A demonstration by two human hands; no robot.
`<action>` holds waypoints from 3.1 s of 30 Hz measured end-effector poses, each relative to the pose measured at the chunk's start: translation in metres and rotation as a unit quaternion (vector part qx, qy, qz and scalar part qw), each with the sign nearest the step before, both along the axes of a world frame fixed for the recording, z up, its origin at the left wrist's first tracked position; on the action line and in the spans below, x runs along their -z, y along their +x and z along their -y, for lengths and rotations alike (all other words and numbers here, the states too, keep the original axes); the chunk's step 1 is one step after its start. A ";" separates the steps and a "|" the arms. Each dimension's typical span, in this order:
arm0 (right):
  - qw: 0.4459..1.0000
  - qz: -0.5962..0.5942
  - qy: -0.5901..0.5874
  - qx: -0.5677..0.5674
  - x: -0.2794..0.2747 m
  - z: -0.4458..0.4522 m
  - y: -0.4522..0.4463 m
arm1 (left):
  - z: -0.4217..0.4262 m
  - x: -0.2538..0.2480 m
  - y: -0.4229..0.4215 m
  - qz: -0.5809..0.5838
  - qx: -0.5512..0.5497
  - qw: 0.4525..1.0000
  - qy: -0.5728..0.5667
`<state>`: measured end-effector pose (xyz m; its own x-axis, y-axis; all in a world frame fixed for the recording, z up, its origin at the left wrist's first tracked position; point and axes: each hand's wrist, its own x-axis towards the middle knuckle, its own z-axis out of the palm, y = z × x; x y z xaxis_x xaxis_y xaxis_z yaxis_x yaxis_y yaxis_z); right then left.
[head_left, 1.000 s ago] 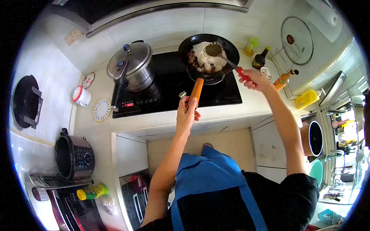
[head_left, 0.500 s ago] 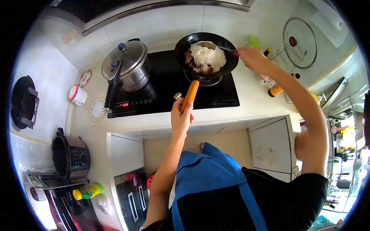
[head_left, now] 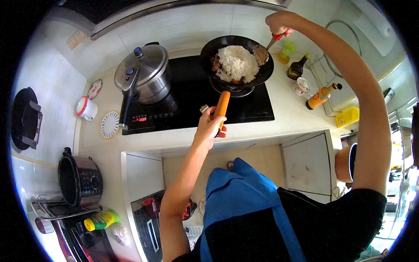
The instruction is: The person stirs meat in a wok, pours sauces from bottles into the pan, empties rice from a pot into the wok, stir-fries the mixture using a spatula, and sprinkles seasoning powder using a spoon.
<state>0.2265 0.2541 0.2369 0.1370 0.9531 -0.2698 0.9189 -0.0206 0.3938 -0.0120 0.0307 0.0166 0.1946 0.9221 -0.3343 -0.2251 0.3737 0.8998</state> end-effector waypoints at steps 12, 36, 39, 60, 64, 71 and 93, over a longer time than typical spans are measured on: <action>0.863 -0.098 -0.408 0.282 0.036 -0.064 0.063 | -0.016 -0.013 -0.014 -0.053 0.163 0.985 0.000; 0.807 -0.575 0.012 0.133 0.148 0.130 0.093 | -0.009 -0.014 -0.008 -0.107 0.159 0.979 0.062; 0.893 -0.443 0.050 0.063 0.122 0.127 0.090 | -0.008 -0.015 -0.007 -0.141 0.145 0.978 0.057; 0.961 0.126 -0.179 0.171 0.050 -0.051 -0.017 | -0.007 -0.002 -0.002 -0.099 0.090 0.989 0.062; 0.964 -0.090 -0.173 0.180 0.070 -0.024 0.056 | -0.007 -0.004 -0.009 -0.084 0.112 0.987 0.073; 0.976 -0.114 0.088 -0.165 0.165 0.000 0.129 | -0.005 -0.009 -0.008 -0.076 0.108 0.989 0.072; 0.945 0.225 0.019 -0.237 0.012 0.032 -0.003 | -0.004 -0.002 -0.001 -0.089 0.065 0.990 0.085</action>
<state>0.2236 0.2223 0.2247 -0.2154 0.9441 -0.2496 0.5688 0.3291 0.7538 -0.0135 0.0345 0.0183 0.2680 0.9389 -0.2161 -0.0170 0.2289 0.9733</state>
